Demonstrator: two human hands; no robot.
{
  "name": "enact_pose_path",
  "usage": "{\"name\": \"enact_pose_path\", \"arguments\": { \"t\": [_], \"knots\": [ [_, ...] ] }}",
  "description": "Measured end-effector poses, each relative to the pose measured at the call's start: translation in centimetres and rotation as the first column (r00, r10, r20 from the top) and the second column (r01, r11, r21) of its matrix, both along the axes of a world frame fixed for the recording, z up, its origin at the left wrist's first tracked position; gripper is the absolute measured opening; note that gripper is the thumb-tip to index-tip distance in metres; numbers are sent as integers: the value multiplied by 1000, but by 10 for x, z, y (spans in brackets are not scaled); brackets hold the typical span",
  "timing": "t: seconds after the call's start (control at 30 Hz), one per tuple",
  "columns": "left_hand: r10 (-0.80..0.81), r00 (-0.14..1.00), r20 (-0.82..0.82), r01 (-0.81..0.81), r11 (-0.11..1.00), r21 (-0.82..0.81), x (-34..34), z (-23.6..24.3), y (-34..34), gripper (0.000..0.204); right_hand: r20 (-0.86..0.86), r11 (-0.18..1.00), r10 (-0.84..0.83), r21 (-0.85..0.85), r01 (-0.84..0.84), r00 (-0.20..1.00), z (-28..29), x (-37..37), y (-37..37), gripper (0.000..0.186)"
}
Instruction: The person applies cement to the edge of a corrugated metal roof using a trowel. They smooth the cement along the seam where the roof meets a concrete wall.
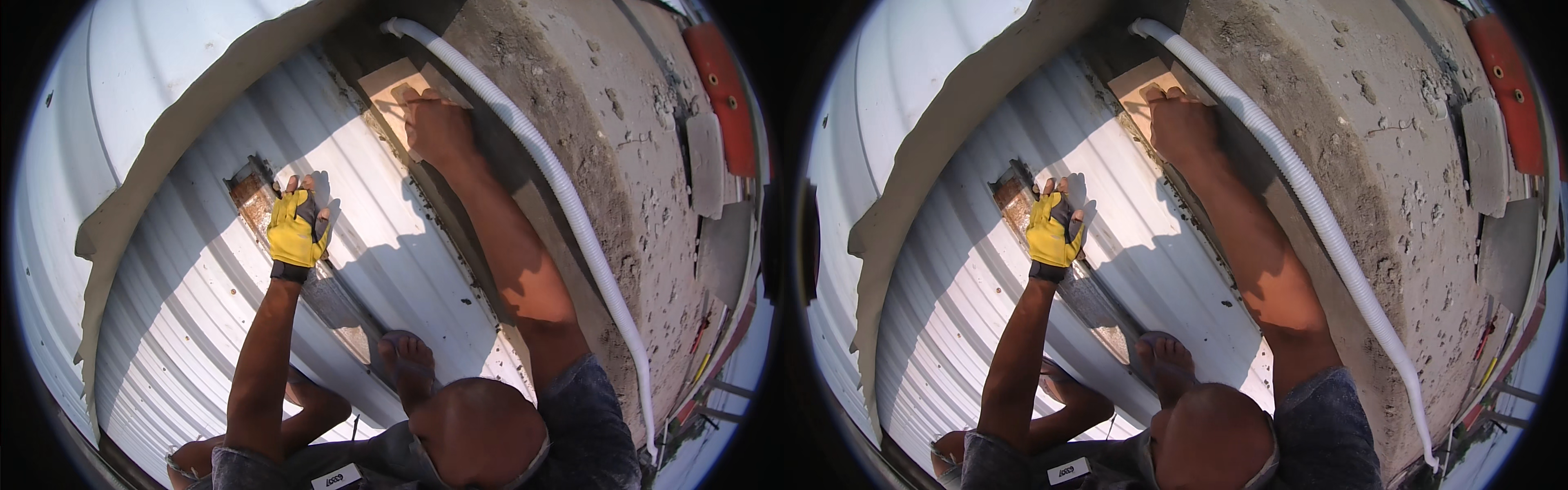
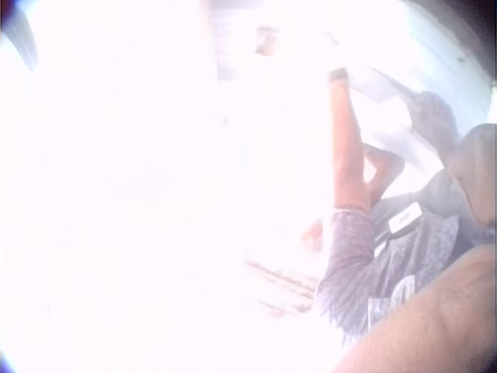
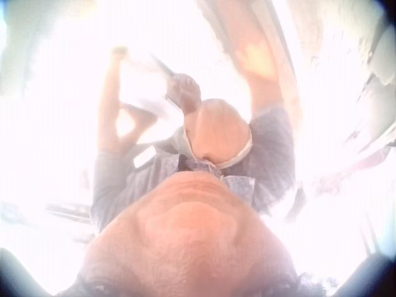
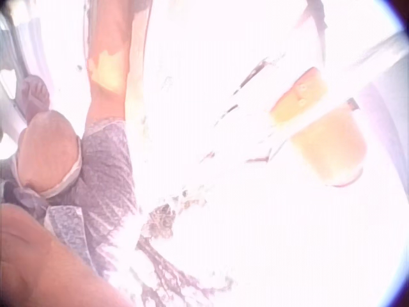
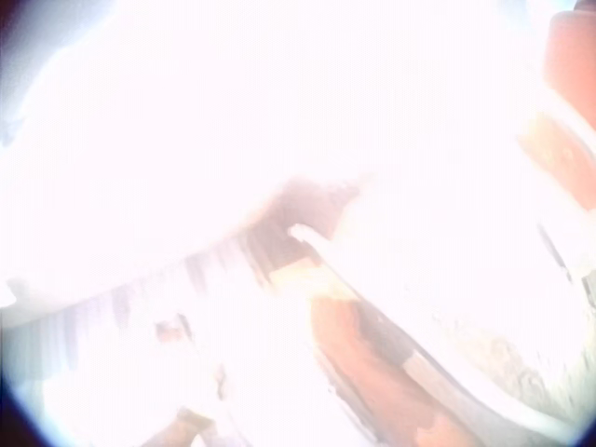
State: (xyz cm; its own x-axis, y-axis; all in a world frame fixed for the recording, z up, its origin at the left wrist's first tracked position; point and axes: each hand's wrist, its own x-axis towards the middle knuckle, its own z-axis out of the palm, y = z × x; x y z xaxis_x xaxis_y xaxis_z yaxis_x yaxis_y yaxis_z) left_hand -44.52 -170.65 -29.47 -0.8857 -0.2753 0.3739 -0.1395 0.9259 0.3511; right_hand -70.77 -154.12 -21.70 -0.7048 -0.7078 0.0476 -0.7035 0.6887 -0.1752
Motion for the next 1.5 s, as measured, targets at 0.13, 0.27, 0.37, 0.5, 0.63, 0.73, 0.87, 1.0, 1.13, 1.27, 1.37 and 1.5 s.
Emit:
{"name": "enact_pose_path", "arguments": {
  "t": [0.13,0.27,0.37,0.5,0.63,0.73,0.87,1.0,1.13,1.27,1.37,1.5],
  "knots": [
    [36,999,33,-36,999,0,5,5,1,59,92,999,-15,-36,18,996,-4,36,51,43],
    [35,999,13,-35,998,-59,1,0,-1,58,128,993,-29,-109,43,991,25,54,71,40],
    [5,997,79,-6,1000,20,-6,2,8,57,77,985,-42,-164,54,996,18,29,44,34],
    [21,998,56,-20,1000,-22,9,-5,-6,59,138,990,0,-137,19,990,-4,4,-10,30],
    [0,999,46,-1,1000,22,5,-2,-2,58,172,997,-41,-54,51,984,7,40,54,31],
    [21,998,54,-22,1000,13,-3,7,2,58,133,993,-83,-77,94,988,15,68,95,33],
    [17,998,60,-18,1000,17,-1,-1,5,59,115,978,-55,-196,77,992,30,40,52,37],
    [21,998,57,-19,1000,-24,10,-1,-11,58,85,976,19,-219,0,996,-22,9,-14,38],
    [14,998,57,-15,1000,22,6,4,1,59,184,997,-61,-33,68,981,19,48,57,36],
    [15,999,48,-15,1000,7,-4,5,3,59,117,982,-33,-179,54,993,24,63,88,31],
    [12,999,53,-11,1000,-12,-1,2,6,59,54,978,-34,-202,45,998,19,46,47,27],
    [6,1000,-4,-6,1000,13,-3,1,4,56,11,990,11,-142,-9,1000,-9,0,3,25]
  ]
}}
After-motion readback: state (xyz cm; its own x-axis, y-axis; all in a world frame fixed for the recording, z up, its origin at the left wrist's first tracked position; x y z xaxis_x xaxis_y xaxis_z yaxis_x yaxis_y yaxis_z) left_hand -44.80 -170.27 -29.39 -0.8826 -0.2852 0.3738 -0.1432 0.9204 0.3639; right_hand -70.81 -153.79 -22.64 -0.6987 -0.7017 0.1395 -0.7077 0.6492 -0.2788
